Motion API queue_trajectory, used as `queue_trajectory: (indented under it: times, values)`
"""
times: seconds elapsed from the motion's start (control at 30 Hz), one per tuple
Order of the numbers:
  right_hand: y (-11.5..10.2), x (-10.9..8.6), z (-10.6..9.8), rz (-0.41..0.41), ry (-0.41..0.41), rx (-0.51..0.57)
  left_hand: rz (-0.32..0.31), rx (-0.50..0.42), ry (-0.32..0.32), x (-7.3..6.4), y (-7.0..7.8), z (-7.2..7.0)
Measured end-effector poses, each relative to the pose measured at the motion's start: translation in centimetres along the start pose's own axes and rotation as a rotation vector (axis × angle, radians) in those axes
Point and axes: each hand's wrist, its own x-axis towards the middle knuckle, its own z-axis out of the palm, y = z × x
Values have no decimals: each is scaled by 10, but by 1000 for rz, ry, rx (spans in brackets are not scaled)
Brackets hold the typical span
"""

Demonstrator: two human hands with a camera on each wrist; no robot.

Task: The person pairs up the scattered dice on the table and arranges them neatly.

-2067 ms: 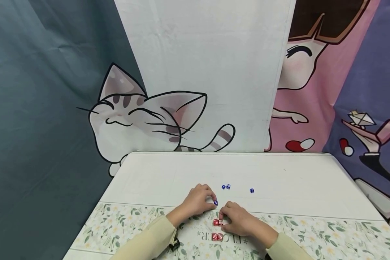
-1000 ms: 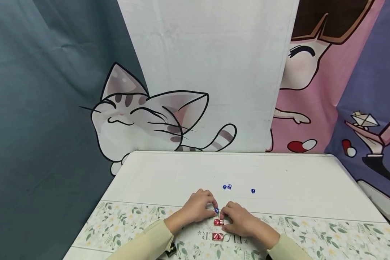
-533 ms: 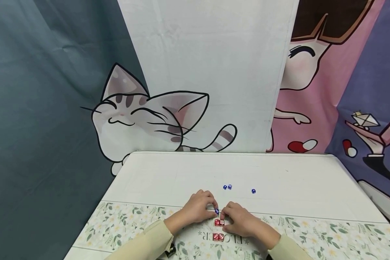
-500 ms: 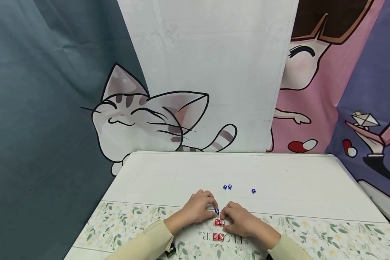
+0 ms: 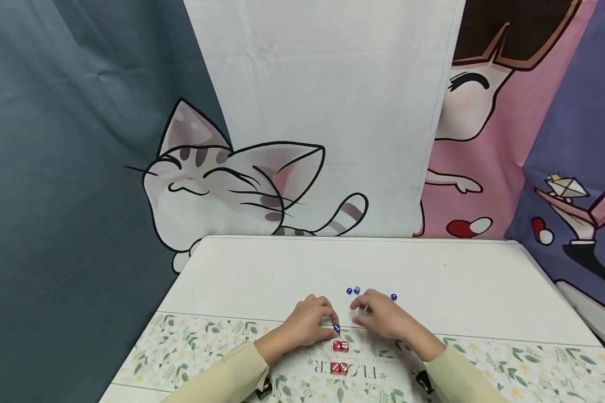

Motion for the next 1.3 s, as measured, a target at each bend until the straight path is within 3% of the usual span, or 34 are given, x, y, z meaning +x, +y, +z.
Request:
queue_trajectory:
  times: [0.2,0.6,1.3]
  values:
    - [10,18,-1,137,115,-48,-5,-9,-9,0,-1,0]
    - [29,35,10,312,126,-152,3,-25,-11,1,-1,2]
    - [33,45,17,387,132,-172,1,-22,5,-1,-1,2]
